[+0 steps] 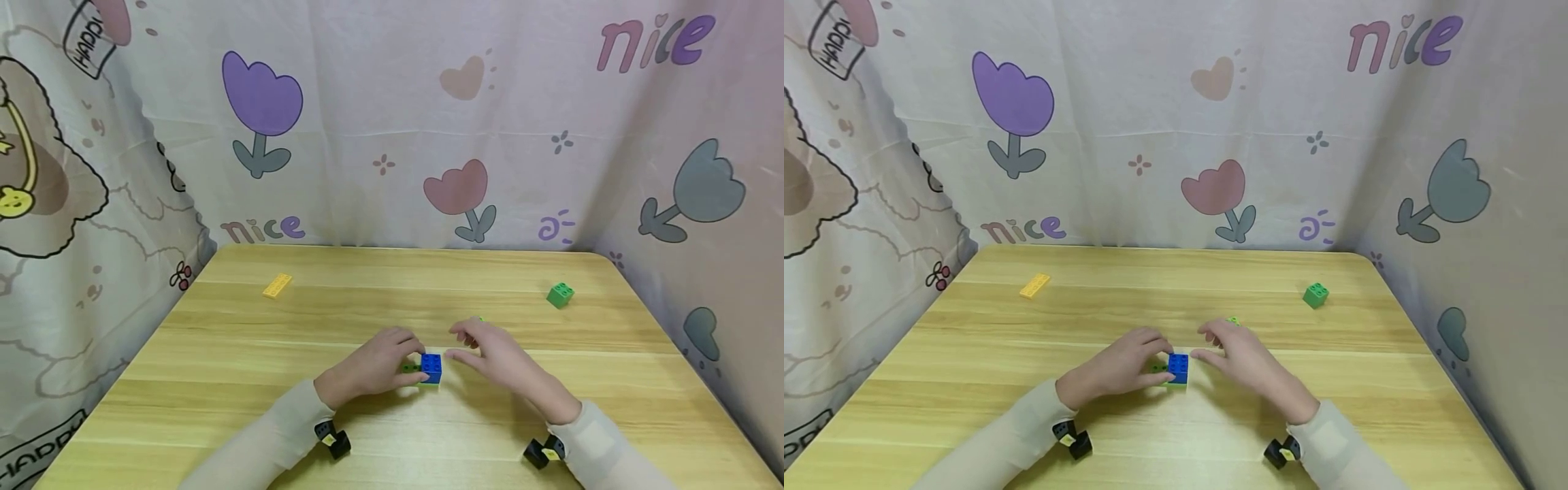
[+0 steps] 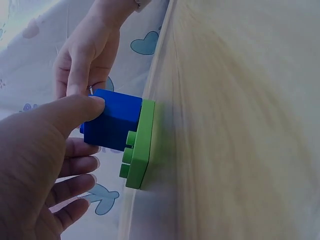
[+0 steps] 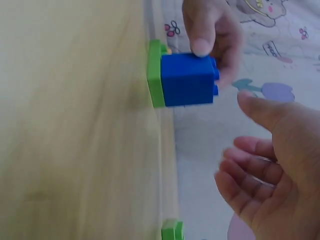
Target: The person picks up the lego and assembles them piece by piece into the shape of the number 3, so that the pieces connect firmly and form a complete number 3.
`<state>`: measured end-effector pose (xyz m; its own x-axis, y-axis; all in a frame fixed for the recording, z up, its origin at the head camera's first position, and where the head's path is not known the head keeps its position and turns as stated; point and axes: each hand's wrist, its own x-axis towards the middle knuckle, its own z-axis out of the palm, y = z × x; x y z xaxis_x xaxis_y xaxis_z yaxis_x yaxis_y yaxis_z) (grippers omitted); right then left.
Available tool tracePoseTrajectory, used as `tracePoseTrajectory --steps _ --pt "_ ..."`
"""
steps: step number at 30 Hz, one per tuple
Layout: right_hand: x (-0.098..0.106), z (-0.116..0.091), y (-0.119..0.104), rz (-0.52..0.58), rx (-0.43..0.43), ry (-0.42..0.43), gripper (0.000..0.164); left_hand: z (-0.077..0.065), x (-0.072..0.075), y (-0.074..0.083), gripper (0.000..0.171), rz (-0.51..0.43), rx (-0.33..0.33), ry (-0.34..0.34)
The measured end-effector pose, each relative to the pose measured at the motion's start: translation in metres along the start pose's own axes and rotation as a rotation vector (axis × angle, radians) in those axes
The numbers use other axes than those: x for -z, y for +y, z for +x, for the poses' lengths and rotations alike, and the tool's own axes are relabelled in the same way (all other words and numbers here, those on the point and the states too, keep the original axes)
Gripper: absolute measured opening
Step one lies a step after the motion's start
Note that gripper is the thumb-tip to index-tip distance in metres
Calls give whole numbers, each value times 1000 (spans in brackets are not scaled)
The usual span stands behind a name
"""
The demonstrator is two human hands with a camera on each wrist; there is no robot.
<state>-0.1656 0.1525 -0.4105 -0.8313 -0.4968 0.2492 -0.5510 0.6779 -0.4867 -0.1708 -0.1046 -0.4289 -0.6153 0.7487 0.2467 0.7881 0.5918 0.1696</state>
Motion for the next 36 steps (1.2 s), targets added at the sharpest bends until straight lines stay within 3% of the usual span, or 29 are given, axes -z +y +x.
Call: tracePoseTrajectory --steps 11,20,36 --pt "4 2 26 -179 -118 93 46 0 -7 -1 45 -61 -15 4" --pt "6 -2 41 -345 -146 74 56 0 -6 2 48 -83 5 -36" --pt "5 -3 49 -376 -193 -7 49 0 -2 4 44 49 -30 -11"
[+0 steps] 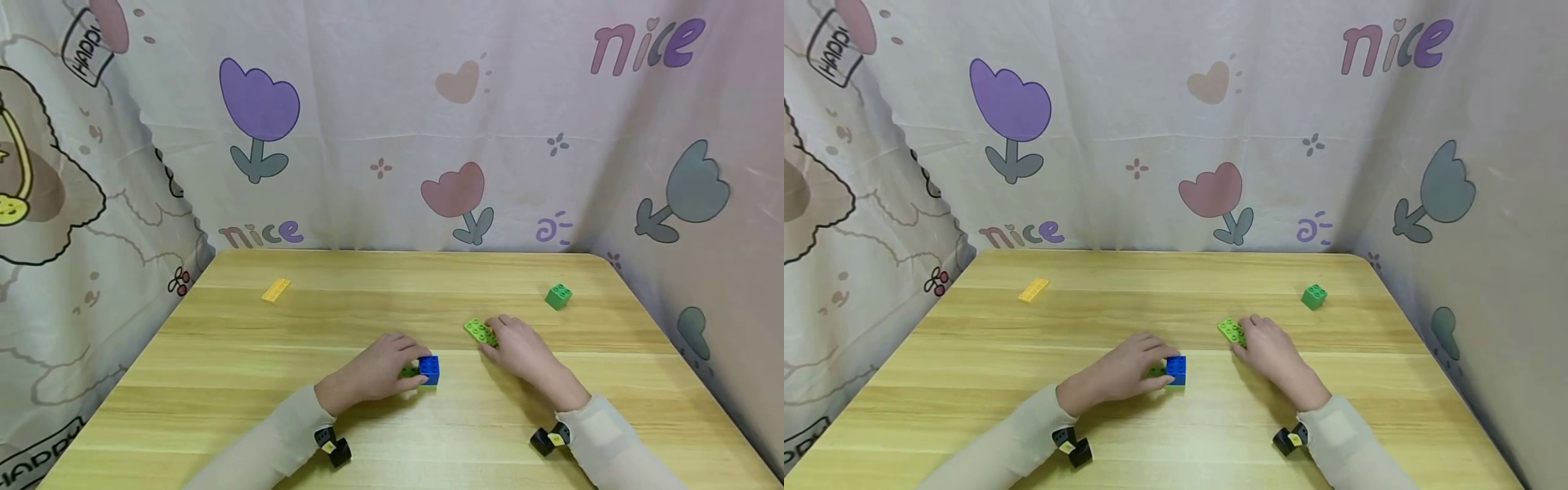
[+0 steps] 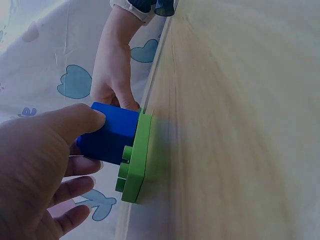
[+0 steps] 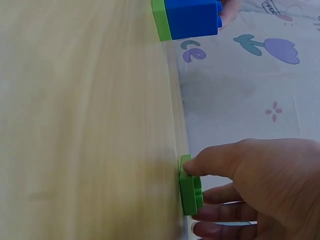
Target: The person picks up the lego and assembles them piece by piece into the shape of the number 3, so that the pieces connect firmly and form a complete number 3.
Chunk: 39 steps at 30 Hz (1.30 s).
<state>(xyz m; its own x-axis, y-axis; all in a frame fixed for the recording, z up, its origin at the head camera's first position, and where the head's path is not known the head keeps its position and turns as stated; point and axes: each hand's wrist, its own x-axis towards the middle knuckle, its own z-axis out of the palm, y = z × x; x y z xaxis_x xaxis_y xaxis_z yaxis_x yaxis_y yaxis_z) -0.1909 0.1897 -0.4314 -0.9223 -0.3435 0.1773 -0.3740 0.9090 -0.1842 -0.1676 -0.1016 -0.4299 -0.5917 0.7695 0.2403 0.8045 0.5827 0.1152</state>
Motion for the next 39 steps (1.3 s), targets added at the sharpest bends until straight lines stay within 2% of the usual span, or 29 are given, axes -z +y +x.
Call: tracePoseTrajectory --steps 10,17,30,39 --pt "0 0 0 -27 41 6 44 0 1 1 44 20 2 -16" --pt "0 0 0 -21 65 44 40 -1 1 0 45 14 5 -23" --pt "11 -2 -9 10 124 121 40 -1 2 0 43 -19 9 -15" --pt "25 -6 -23 47 156 134 42 0 0 -1 41 -50 18 -13"
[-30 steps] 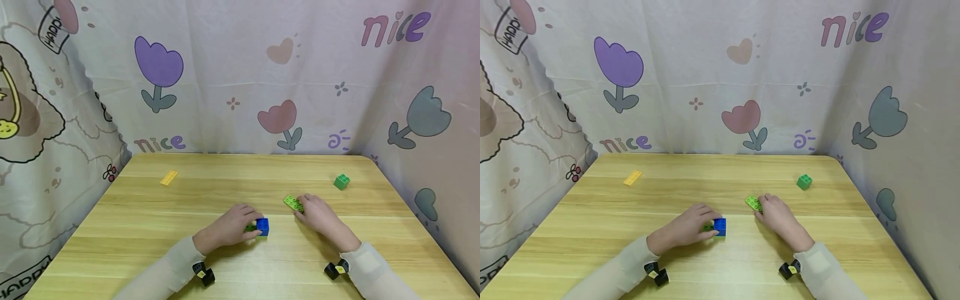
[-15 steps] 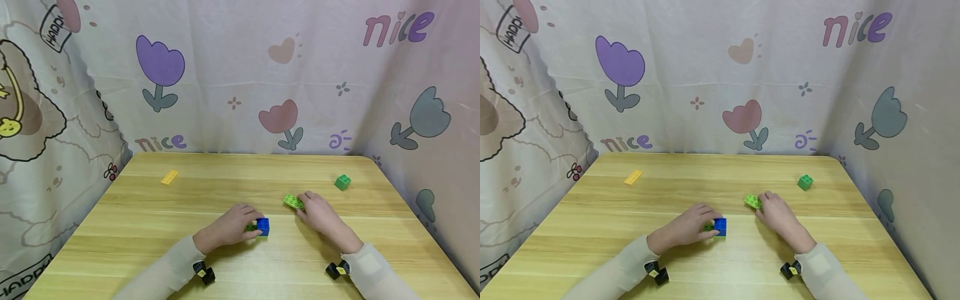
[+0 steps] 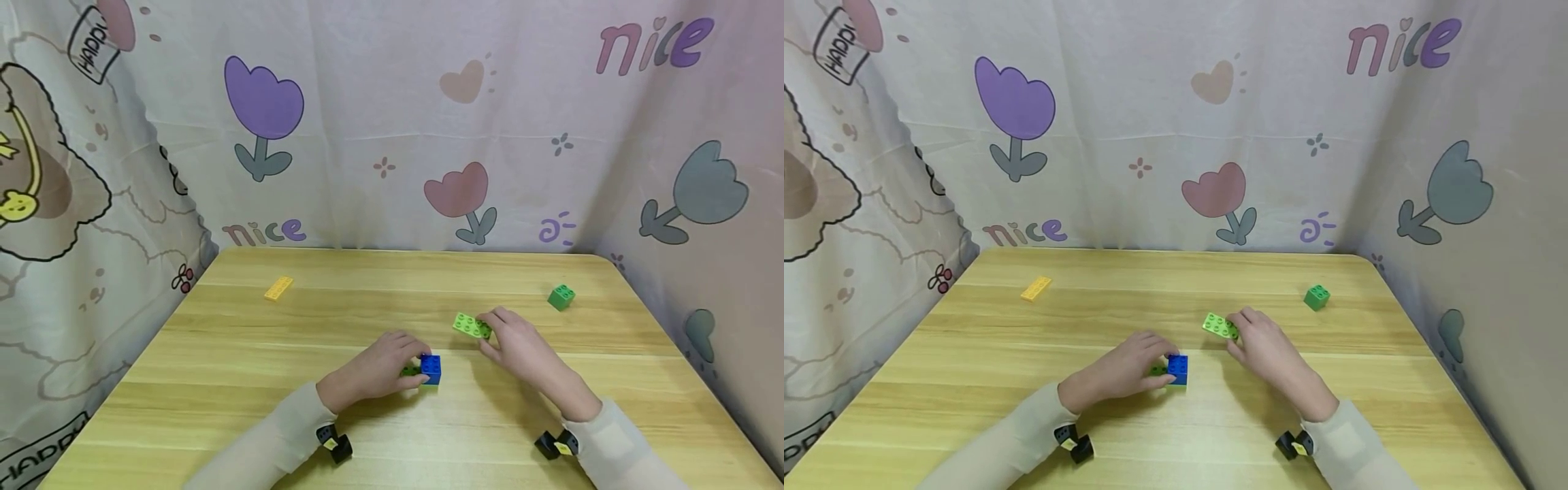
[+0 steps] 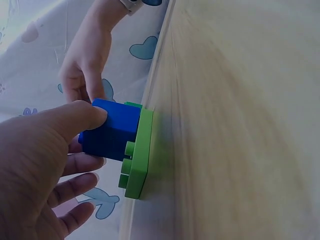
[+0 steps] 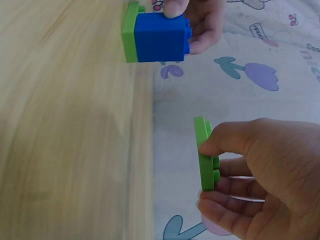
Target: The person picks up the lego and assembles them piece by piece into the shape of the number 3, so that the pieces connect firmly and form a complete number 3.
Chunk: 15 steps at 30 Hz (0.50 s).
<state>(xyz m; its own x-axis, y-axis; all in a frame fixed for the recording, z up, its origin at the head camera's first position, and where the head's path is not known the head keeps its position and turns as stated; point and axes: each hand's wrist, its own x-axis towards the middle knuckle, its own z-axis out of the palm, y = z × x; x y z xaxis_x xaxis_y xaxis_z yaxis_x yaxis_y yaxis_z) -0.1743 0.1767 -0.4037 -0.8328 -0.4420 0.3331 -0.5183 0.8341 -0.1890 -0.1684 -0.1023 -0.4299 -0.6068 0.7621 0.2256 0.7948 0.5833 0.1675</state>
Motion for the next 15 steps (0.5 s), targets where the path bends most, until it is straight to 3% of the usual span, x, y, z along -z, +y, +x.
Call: tracePoseTrajectory --steps 7,15 --pt "9 -2 -8 53 45 -1 43 1 1 0 37 -29 9 1" --pt "15 -2 -18 91 168 47 43 1 1 1 35 -67 33 6"
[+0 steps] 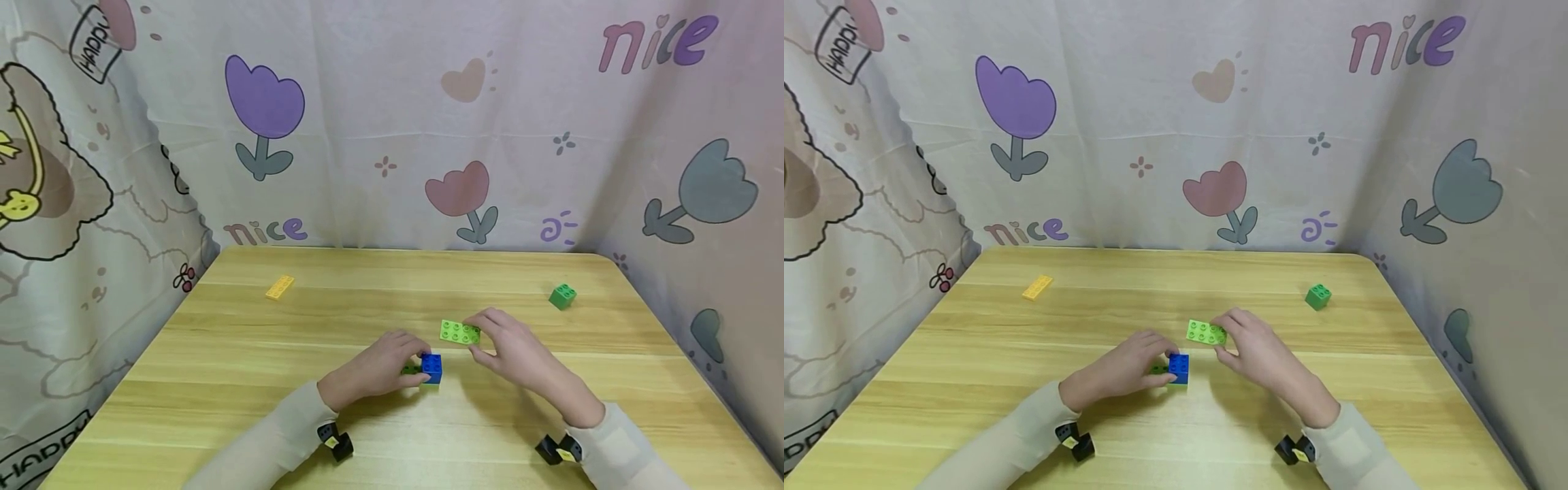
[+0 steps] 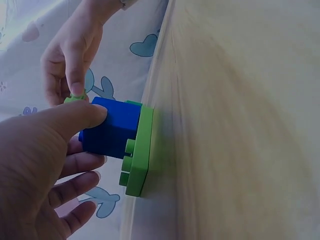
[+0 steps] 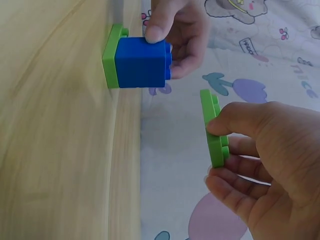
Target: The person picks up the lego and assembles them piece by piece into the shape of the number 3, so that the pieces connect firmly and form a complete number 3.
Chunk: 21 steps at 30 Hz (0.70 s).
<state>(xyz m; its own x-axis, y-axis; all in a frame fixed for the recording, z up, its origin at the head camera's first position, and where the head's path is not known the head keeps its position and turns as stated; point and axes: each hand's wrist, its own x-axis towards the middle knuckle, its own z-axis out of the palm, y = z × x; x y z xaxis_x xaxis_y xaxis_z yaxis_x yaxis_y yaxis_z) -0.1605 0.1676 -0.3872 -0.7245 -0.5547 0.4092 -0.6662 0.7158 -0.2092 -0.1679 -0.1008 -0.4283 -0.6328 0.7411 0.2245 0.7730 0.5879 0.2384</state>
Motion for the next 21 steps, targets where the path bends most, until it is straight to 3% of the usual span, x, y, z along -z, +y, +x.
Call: tracePoseTrajectory --steps 8,16,21 --pt "-3 0 -7 24 139 37 42 1 3 2 36 -54 39 -26" --pt "-9 1 -12 41 232 10 40 6 4 -1 29 -98 42 -38" --pt "-13 1 -13 47 264 -15 39 7 8 0 39 -68 54 -64"
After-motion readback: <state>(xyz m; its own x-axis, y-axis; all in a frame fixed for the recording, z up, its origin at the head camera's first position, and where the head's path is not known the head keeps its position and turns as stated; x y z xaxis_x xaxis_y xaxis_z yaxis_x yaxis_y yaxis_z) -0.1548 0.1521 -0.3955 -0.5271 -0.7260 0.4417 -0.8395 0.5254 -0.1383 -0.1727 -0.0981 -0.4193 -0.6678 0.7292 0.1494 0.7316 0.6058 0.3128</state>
